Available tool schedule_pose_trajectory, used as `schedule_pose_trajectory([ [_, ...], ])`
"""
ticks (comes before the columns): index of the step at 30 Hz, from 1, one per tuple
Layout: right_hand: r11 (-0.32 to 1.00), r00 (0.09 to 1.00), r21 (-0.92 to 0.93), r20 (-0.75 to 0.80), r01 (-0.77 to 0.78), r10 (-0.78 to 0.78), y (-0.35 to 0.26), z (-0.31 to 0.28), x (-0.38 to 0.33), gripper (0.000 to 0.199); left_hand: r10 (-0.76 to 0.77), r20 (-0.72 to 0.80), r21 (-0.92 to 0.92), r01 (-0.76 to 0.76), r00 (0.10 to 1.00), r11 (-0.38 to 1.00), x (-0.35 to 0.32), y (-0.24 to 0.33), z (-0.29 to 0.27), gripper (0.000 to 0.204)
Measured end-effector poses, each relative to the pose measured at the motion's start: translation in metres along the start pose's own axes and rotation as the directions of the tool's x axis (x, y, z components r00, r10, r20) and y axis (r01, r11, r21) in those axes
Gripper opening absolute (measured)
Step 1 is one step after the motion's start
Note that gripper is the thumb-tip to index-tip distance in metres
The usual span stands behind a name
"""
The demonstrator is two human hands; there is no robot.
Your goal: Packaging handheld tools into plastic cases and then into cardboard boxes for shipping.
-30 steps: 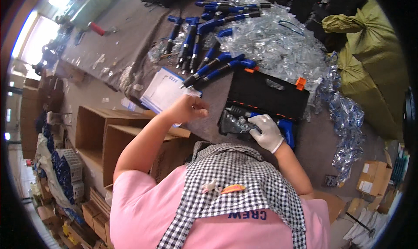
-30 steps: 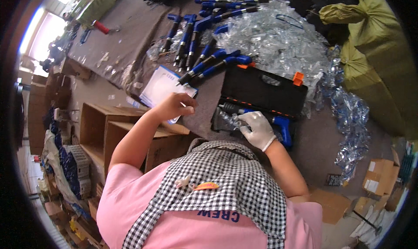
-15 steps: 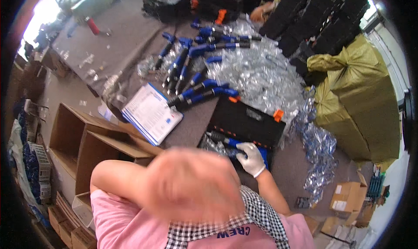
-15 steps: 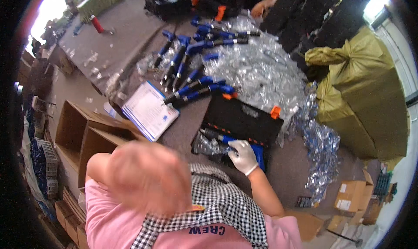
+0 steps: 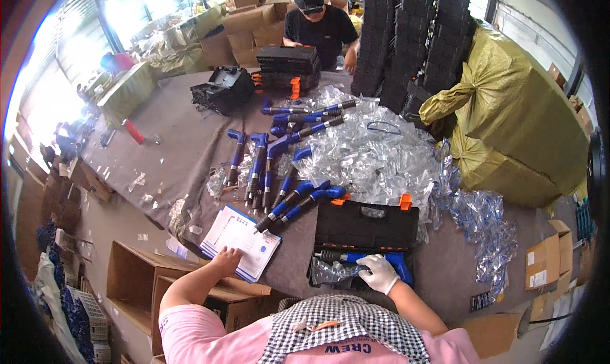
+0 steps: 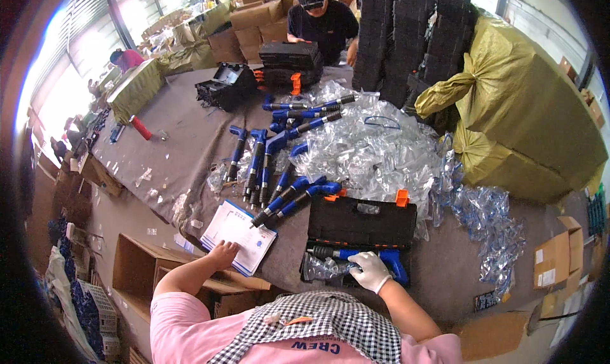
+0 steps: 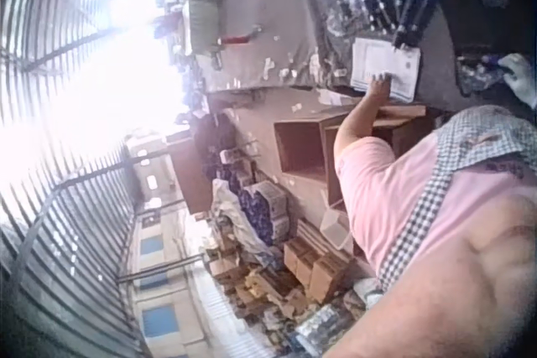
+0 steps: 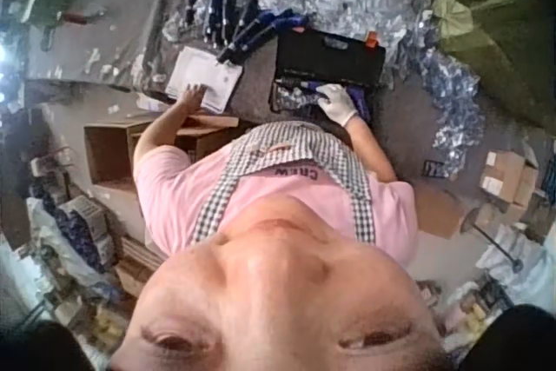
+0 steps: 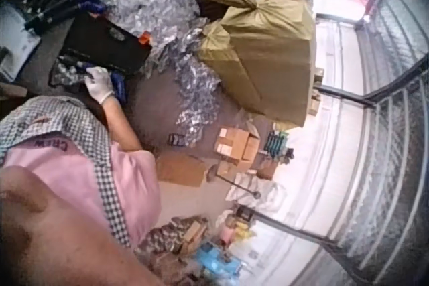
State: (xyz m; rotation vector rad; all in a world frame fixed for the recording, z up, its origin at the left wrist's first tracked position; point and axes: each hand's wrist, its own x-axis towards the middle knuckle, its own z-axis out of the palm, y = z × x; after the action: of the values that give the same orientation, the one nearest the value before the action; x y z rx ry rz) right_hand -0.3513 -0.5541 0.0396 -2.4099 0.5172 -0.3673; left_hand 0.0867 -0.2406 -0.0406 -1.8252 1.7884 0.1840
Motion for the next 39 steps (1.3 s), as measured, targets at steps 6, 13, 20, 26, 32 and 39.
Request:
schedule_pose_trajectory([
  [6, 0.998, 0.999, 0.04, 0.001, 0.042, -0.042, -0.013, 0.011, 0.03, 0.028, 0.112, -0.025, -0.078, -0.113, 0.993, 0.99, -0.032, -0.003, 0.008, 0.04],
  [13, 0.997, 0.997, 0.023, 0.013, 0.07, -0.071, -0.008, 0.019, 0.03, 0.029, 0.24, -0.359, -0.027, -0.267, 0.902, 0.963, -0.02, 0.01, -0.029, 0.051],
  [20, 0.992, 0.994, 0.066, 0.04, 0.103, -0.106, -0.013, 0.021, 0.041, 0.028, 0.173, -0.108, -0.048, -0.179, 0.979, 0.983, -0.016, 0.015, 0.013, 0.041],
  [26, 0.997, 0.997, 0.013, 0.014, 0.071, -0.071, -0.004, 0.019, 0.029, 0.028, 0.203, -0.204, -0.127, -0.231, 0.958, 0.965, -0.028, 0.004, 0.009, 0.021],
  [32, 0.997, 0.997, 0.026, 0.035, 0.075, -0.076, -0.006, 0.017, 0.021, 0.028, 0.03, -0.146, -0.183, -0.057, 0.989, 0.981, -0.028, -0.003, -0.021, 0.014],
  [39, 0.982, 0.98, 0.012, 0.052, 0.19, -0.19, -0.006, 0.021, 0.022, 0.031, 0.159, -0.128, -0.128, -0.175, 0.979, 0.976, -0.013, -0.023, -0.031, 0.015],
])
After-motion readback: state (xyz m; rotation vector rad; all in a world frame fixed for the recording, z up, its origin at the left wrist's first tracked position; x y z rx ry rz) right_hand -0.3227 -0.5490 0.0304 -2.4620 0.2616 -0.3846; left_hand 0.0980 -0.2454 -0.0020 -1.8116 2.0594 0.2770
